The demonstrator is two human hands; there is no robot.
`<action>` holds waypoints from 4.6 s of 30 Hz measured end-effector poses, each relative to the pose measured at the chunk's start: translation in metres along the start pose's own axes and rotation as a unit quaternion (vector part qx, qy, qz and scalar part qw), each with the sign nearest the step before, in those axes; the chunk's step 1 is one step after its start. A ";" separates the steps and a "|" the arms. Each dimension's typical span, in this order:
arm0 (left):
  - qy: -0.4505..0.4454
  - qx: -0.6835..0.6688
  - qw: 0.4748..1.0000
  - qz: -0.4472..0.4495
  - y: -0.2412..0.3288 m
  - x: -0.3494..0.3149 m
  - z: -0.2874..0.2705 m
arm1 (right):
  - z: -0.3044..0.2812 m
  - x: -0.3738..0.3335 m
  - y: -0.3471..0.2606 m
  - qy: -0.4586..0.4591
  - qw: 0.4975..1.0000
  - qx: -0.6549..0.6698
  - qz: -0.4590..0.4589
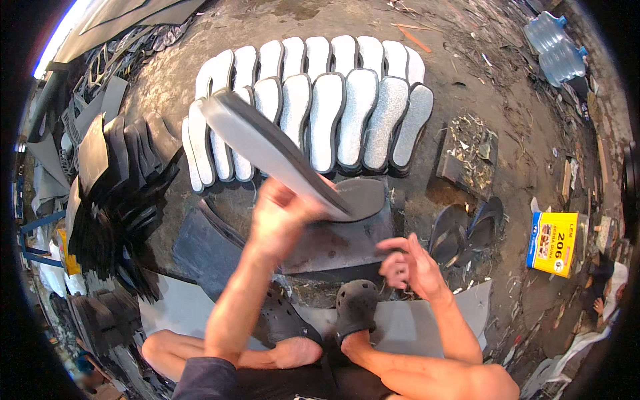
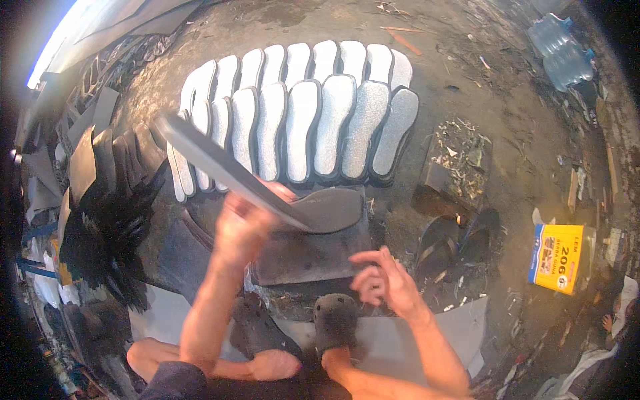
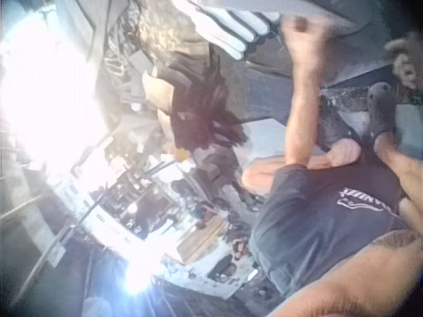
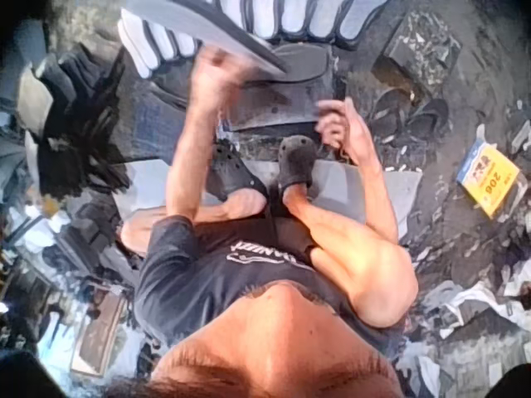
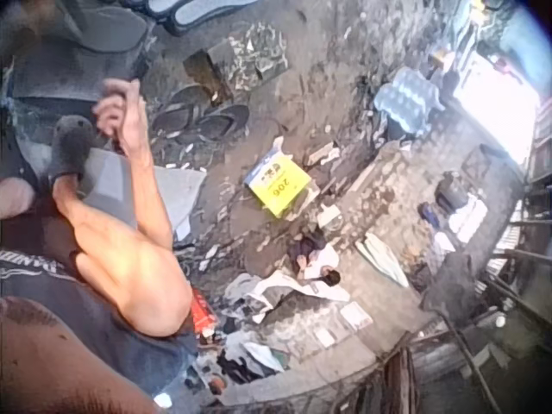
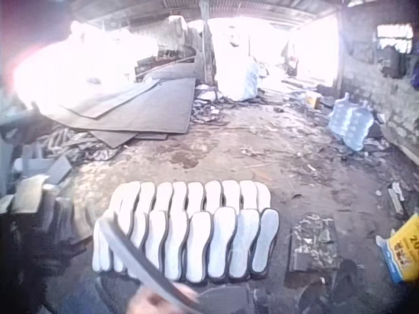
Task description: The person sits on the floor and repeatedly picks up black shoe insoles, aligns them, and places them into a growing stack. The person also handles white insoles, picking them up and placing them into a separate stack.
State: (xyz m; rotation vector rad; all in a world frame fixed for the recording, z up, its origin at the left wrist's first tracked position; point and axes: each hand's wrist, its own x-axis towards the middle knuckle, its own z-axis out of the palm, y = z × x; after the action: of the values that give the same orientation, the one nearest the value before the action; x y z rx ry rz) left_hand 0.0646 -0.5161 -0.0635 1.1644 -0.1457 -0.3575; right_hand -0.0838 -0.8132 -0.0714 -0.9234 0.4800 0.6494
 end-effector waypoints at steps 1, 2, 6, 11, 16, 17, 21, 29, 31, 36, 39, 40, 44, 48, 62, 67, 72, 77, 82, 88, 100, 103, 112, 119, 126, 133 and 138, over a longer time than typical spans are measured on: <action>-0.054 -0.065 0.996 -0.036 -0.017 -0.020 0.025 | 0.015 0.007 -0.005 -0.065 0.994 0.082 0.025; -0.064 -0.104 0.990 -0.064 -0.033 -0.039 0.046 | 0.023 0.015 -0.008 -0.076 0.994 0.074 0.007; -0.044 -0.012 0.997 -0.069 -0.064 -0.067 0.036 | 0.040 0.019 -0.015 -0.001 0.993 0.046 -0.105; 0.028 0.603 0.797 0.014 -0.076 -0.097 -0.008 | -0.027 -0.007 -0.034 0.155 0.941 0.113 -0.277; 0.021 0.664 0.747 0.028 -0.101 -0.112 -0.023 | -0.043 -0.027 -0.029 0.177 0.935 0.139 -0.274; 0.007 0.664 0.747 0.036 -0.099 -0.116 -0.025 | -0.048 -0.027 -0.026 0.151 0.941 0.130 -0.272; -0.055 0.665 0.744 0.029 -0.094 -0.130 -0.026 | -0.049 -0.018 -0.016 0.097 0.952 0.124 -0.263; 0.211 0.368 0.903 0.064 -0.075 -0.128 -0.017 | -0.013 -0.006 -0.010 0.161 0.954 0.054 -0.248; 0.251 0.139 0.958 0.005 -0.053 -0.124 -0.006 | -0.009 -0.003 -0.002 0.157 0.957 0.038 -0.242; 0.260 -0.145 0.952 -0.072 -0.024 -0.120 0.024 | 0.035 0.003 0.031 0.141 0.966 -0.053 -0.212; 0.171 -0.341 0.916 -0.123 -0.039 -0.149 0.001 | 0.023 -0.014 0.044 0.000 0.981 0.143 -0.129; 0.183 -0.368 0.899 -0.152 -0.038 -0.164 0.007 | 0.030 -0.019 0.047 -0.035 0.983 0.146 -0.105; 0.226 -0.250 0.926 -0.170 -0.044 -0.191 0.006 | 0.008 -0.026 0.070 0.087 0.987 -0.015 -0.135; 0.220 0.131 0.949 -0.184 -0.064 -0.183 -0.014 | 0.011 -0.010 0.075 0.222 0.928 -0.201 -0.221; 0.384 0.183 0.900 -0.097 -0.091 -0.152 -0.019 | 0.013 0.023 0.075 0.336 0.857 -0.306 -0.243; 0.374 0.216 0.897 -0.095 -0.094 -0.152 -0.024 | 0.012 0.023 0.076 0.340 0.855 -0.317 -0.232; 0.371 0.228 0.895 -0.099 -0.092 -0.149 -0.024 | 0.014 0.024 0.076 0.345 0.851 -0.324 -0.227; 0.371 0.236 0.892 -0.105 -0.091 -0.148 -0.024 | 0.011 0.027 0.077 0.349 0.849 -0.330 -0.220; 0.365 0.240 0.893 -0.104 -0.097 -0.150 -0.029 | 0.009 0.029 0.079 0.347 0.847 -0.339 -0.218; 0.341 0.282 0.890 -0.107 -0.090 -0.148 -0.028 | 0.006 0.030 0.082 0.346 0.848 -0.336 -0.218; 0.274 0.372 0.880 -0.107 -0.078 -0.142 -0.037 | -0.001 0.035 0.086 0.326 0.869 -0.306 -0.213; 0.235 0.458 0.853 -0.091 -0.067 -0.137 -0.036 | 0.002 0.034 0.081 0.332 0.824 -0.401 -0.226; 0.229 0.453 0.851 -0.137 -0.067 -0.118 -0.061 | -0.022 0.035 0.081 0.328 0.833 -0.412 -0.173; 0.297 -0.002 0.955 -0.026 -0.065 -0.139 -0.047 | -0.007 0.036 0.057 0.113 0.972 -0.014 -0.204; 0.295 0.068 0.931 -0.204 -0.023 -0.203 -0.045 | 0.031 0.035 0.027 0.117 0.951 -0.207 -0.196; 0.425 0.310 0.841 0.123 0.095 -0.233 -0.067 | 0.084 0.026 0.023 0.157 0.891 -0.354 -0.235; 0.494 0.708 0.371 0.341 0.259 -0.247 -0.165 | 0.055 0.023 0.040 0.112 0.899 -0.369 -0.205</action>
State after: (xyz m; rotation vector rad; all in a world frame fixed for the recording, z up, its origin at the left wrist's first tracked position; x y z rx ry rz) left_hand -0.0653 -0.1963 0.1268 2.6300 0.2299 1.6732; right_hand -0.0896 -0.7425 -0.0797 -1.7803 0.2143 0.3249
